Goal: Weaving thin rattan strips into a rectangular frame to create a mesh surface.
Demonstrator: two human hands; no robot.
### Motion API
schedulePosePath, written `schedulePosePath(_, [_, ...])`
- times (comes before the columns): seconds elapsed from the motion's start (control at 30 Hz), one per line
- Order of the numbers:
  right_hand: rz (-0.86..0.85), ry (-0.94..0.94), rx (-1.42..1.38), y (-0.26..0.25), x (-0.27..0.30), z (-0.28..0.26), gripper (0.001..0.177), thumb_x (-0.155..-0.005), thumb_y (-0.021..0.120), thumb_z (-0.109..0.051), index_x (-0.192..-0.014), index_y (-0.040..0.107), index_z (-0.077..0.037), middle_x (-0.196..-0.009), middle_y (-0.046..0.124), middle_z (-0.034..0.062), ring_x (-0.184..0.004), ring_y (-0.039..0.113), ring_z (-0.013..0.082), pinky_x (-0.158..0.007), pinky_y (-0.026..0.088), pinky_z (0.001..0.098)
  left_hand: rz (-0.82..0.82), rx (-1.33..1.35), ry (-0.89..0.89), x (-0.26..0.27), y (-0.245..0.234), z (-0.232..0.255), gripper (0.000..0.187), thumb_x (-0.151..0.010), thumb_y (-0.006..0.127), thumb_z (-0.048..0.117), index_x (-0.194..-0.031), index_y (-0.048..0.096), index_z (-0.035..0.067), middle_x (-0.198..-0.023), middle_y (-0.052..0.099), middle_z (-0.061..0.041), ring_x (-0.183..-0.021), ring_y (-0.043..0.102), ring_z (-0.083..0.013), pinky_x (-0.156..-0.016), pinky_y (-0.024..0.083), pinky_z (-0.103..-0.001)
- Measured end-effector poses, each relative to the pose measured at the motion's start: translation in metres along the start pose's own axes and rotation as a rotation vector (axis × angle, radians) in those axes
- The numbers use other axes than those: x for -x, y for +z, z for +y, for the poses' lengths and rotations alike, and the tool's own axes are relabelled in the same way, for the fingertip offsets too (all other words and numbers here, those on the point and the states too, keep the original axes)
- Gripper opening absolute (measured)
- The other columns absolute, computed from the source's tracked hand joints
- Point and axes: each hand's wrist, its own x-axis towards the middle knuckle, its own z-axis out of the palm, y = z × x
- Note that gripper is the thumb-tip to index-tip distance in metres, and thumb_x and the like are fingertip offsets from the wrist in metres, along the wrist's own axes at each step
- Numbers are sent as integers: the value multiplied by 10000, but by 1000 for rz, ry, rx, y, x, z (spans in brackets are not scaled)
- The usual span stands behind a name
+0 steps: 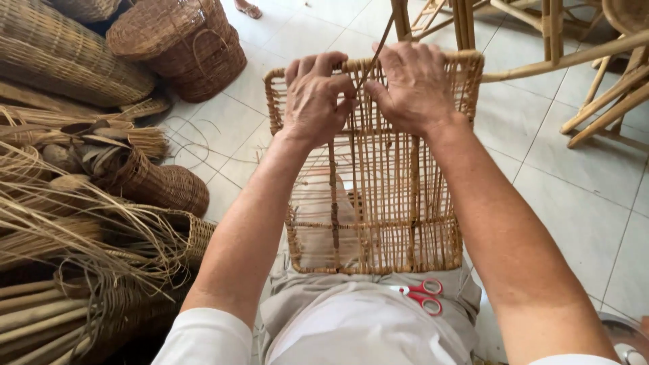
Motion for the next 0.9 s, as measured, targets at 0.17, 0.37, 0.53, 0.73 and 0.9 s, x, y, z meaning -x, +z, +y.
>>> schedulePosePath(0.17, [-338,177,-151,55,-11,10,560,-1093,400,-473,-1515,471,-112,-1342,596,175,-1181,553,368,-1034,371,577,-179,109,-124,0,43,-25,95,-795,879,308,-787,806,247,-1319,668,-21,-1194,540,-230,-1091,328,-441])
schedulePosePath(0.37, [-185,170,-425,142,45,19,519,-1024,610,-315,-1463,598,-37,-1315,640,238,-1256,590,442,-1095,406,544,-470,179,-377,31,129,-79,164,-759,849,467,-832,730,380,-1275,643,105,-1274,559,-208,-1097,323,-409])
schedulePosePath(0.53, [-331,298,-717,130,106,-46,432,-1029,556,-246,-1417,634,-74,-1324,648,203,-1291,579,421,-1133,383,556,-684,257,-544,109,198,-110,187,-772,801,529,-842,718,377,-1284,656,81,-1296,565,-224,-1117,321,-426])
schedulePosePath(0.73, [-637,435,-706,124,128,-81,440,-1060,460,-284,-1466,596,-187,-1430,603,128,-1449,445,376,-1213,219,647,-668,345,-606,122,197,-115,201,-789,769,542,-851,714,359,-1309,649,59,-1320,556,-242,-1138,301,-435])
schedulePosePath(0.9, [-649,459,-656,147,132,-81,451,-1064,437,-285,-1492,563,-218,-1416,613,92,-1439,465,337,-1215,233,645,-662,378,-614,131,199,-116,194,-813,759,534,-866,703,356,-1323,641,60,-1333,550,-235,-1138,290,-424])
